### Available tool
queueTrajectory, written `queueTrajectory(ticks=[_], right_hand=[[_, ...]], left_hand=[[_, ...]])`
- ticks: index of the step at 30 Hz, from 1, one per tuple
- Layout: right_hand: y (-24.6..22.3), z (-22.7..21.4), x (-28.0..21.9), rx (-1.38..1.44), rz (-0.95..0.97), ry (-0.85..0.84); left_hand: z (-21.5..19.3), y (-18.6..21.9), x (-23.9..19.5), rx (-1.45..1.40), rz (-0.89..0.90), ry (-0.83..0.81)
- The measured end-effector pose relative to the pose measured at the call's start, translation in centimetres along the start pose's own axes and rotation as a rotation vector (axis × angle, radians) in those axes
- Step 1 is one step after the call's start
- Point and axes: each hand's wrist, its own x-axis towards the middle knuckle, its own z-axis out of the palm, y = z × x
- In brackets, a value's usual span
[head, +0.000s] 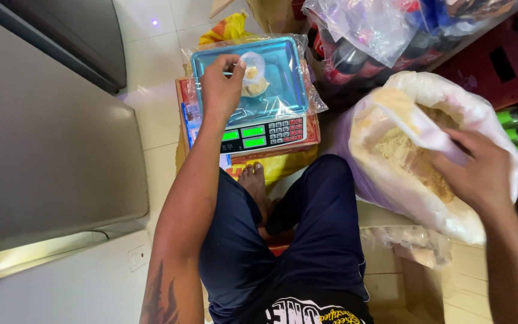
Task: Scooping powder from a large sack into small plastic bags and weighing them on a digital scale.
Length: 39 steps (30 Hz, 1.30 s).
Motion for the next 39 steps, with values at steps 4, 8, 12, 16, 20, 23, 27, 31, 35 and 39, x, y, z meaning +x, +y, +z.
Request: queueTrajectory(ticks=[4, 8, 12, 16, 20, 23, 27, 31, 35, 39], right_hand=[[-5.7, 2.7, 4.7, 0.081, -0.074, -0.107], [-10.3, 6.9, 8.6, 0.145, -0.143, -0.135], [-12.1, 10.6, 11.5, 0.223, -0.346, -0.108], [-13.2, 12.1, 13.1, 0.155, -0.363, -0.131], [-14.5, 12.4, 13.8, 0.087, -0.371, -0.136], [-15.5, 12.2, 14.2, -0.01, -0.382, -0.161], [-16.8, 11.7, 15.2, -0.206, -0.489, -0.199], [-17.9, 11.9, 16.9, -0.554, -0.645, -0.121], [-20.2, 11.8, 18.2, -0.757, -0.662, -0.045], [-21.5, 11.5, 19.1, -0.918, -0.816, 0.147]], left_hand=[[-0.1, 0.3, 0.0, 0.01, -0.039, -0.022], [0.0, 0.4, -0.4, -0.025, -0.002, -0.019], [0.0, 0.6, -0.6, -0.013, -0.016, -0.017], [0.2, 0.6, -0.6, -0.019, -0.014, -0.031], [-0.1, 1.7, -1.0, 0.008, -0.055, -0.078], [-0.1, 1.8, -1.0, 0.024, -0.034, -0.071], [-0.1, 1.9, -0.9, 0.052, -0.062, -0.088], [0.2, 1.8, -1.0, 0.045, -0.036, -0.071], [0.2, 2.4, -1.0, 0.027, -0.046, -0.063], [0.6, 1.9, -0.8, -0.024, 0.045, -0.005]])
